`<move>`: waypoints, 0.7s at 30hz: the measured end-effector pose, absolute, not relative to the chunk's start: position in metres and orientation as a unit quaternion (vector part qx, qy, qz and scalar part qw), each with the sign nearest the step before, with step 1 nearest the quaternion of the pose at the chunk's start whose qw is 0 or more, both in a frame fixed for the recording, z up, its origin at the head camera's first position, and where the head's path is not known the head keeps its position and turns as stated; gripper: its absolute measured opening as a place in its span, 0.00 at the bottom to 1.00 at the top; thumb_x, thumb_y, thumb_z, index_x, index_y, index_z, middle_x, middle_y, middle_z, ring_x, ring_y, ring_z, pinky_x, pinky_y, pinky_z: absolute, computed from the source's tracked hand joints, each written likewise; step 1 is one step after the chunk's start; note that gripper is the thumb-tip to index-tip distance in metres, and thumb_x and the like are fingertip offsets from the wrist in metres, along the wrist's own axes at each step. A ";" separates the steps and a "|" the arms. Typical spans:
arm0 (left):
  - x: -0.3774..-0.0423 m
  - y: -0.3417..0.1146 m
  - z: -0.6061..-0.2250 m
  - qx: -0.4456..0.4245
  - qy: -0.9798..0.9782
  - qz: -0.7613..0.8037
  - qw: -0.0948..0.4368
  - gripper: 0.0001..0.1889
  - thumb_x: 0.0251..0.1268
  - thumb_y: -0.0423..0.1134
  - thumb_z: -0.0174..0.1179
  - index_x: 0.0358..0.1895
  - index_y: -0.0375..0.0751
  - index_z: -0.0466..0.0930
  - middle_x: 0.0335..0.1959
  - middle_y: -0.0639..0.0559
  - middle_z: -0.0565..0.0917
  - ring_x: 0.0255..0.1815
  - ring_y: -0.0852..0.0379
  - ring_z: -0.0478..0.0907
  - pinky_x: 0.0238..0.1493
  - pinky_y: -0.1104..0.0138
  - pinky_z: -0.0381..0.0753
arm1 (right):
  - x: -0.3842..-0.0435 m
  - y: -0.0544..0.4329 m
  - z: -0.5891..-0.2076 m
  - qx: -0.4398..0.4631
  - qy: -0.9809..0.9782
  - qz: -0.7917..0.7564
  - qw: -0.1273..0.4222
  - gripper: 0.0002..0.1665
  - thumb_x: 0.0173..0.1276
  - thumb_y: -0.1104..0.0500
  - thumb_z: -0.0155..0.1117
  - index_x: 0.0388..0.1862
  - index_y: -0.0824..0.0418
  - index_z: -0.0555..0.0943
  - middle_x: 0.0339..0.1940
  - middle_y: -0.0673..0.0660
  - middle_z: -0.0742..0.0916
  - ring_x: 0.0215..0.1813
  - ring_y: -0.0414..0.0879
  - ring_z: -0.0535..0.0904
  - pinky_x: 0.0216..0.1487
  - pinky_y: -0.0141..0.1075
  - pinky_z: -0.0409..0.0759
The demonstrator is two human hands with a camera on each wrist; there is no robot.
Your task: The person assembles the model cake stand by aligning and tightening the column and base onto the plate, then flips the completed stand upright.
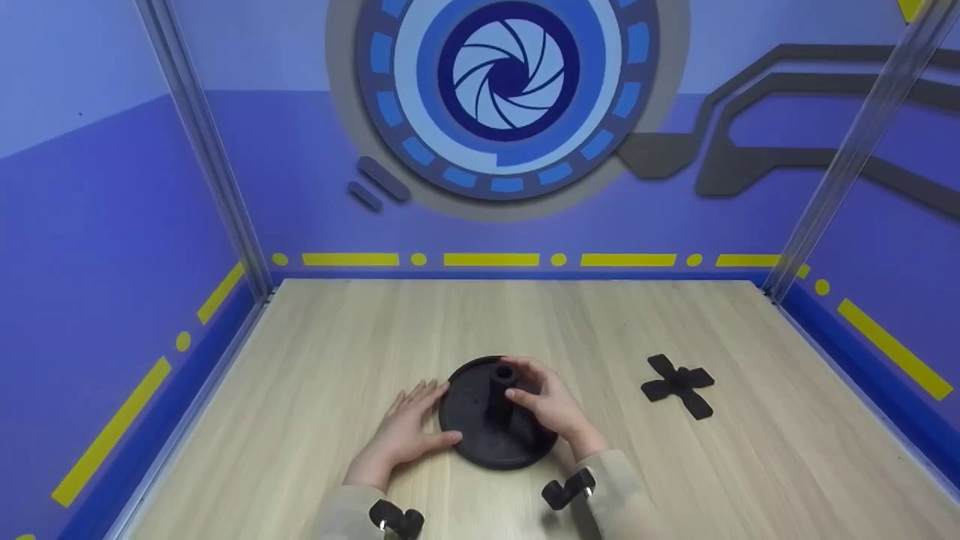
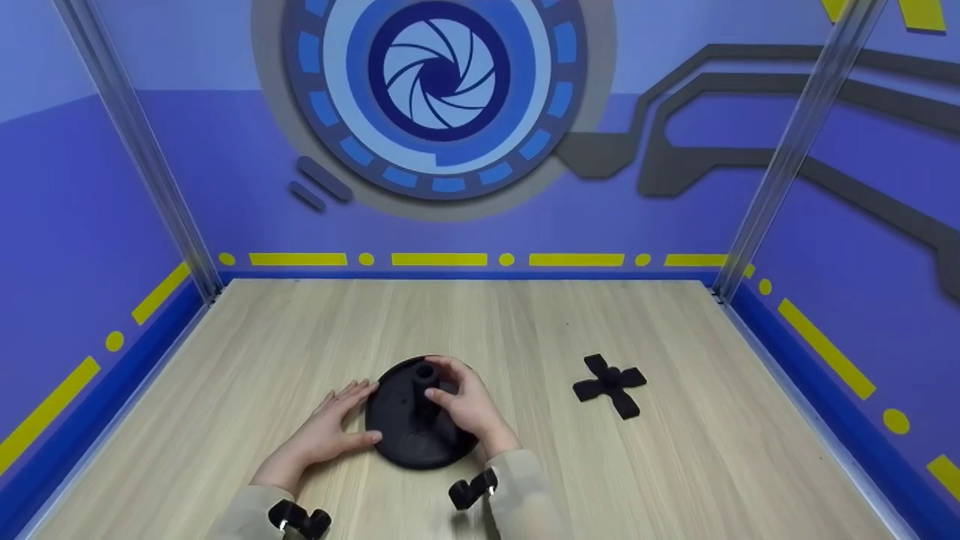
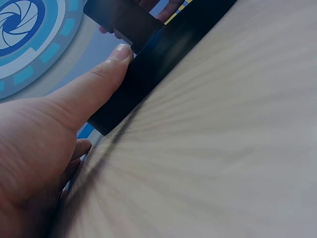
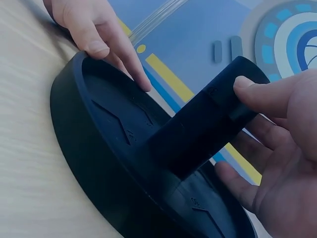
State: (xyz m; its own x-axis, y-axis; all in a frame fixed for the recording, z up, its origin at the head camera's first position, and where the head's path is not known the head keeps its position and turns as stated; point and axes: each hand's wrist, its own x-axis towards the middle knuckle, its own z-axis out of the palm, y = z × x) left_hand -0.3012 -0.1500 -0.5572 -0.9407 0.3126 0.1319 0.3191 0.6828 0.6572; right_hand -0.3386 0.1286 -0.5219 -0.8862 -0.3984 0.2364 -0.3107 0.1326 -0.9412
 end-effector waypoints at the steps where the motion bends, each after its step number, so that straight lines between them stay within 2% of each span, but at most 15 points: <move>1: -0.301 -0.150 -0.557 -0.171 -0.918 -0.358 0.003 0.50 0.58 0.62 0.72 0.79 0.43 0.63 0.81 0.34 0.61 0.84 0.33 0.53 0.86 0.38 0.42 | -0.339 0.128 -0.522 -0.233 0.750 -0.618 0.034 0.30 0.71 0.66 0.66 0.70 0.69 0.73 0.70 0.70 0.80 0.72 0.57 0.76 0.77 0.48 0.73; 7: -0.301 -0.150 -0.557 -0.161 -0.920 -0.356 -0.006 0.50 0.57 0.63 0.71 0.80 0.45 0.63 0.82 0.35 0.61 0.85 0.34 0.52 0.87 0.39 0.40 | -0.340 0.127 -0.523 -0.215 0.749 -0.627 0.016 0.28 0.66 0.67 0.71 0.65 0.71 0.76 0.64 0.69 0.83 0.64 0.44 0.80 0.70 0.37 0.79; 10: -0.301 -0.150 -0.557 -0.159 -0.921 -0.356 -0.007 0.50 0.57 0.64 0.71 0.80 0.44 0.63 0.82 0.36 0.61 0.85 0.34 0.52 0.87 0.40 0.40 | -0.340 0.125 -0.523 -0.207 0.755 -0.623 0.001 0.28 0.64 0.67 0.73 0.62 0.71 0.76 0.61 0.68 0.85 0.61 0.40 0.81 0.68 0.36 0.81; 17: -0.301 -0.150 -0.556 -0.164 -0.921 -0.353 -0.002 0.50 0.57 0.64 0.71 0.80 0.43 0.63 0.81 0.35 0.61 0.84 0.34 0.53 0.86 0.39 0.42 | -0.338 0.122 -0.523 -0.179 0.771 -0.610 -0.029 0.27 0.60 0.66 0.78 0.57 0.67 0.79 0.56 0.64 0.87 0.60 0.49 0.83 0.69 0.53 0.81; 21: -0.301 -0.149 -0.556 -0.164 -0.922 -0.351 -0.002 0.50 0.57 0.64 0.71 0.80 0.44 0.63 0.82 0.35 0.61 0.84 0.34 0.52 0.86 0.39 0.41 | -0.338 0.119 -0.524 -0.167 0.776 -0.606 -0.045 0.27 0.58 0.67 0.78 0.56 0.66 0.79 0.54 0.63 0.87 0.58 0.52 0.83 0.65 0.55 0.82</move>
State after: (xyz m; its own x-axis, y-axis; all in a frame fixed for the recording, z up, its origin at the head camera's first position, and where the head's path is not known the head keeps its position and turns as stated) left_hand -0.3005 -0.1494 -0.5559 -0.9460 0.3041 0.1122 0.3017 0.6996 0.6477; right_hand -0.3380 0.1193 -0.5237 -0.9405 -0.2040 0.2719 -0.3132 0.2096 -0.9263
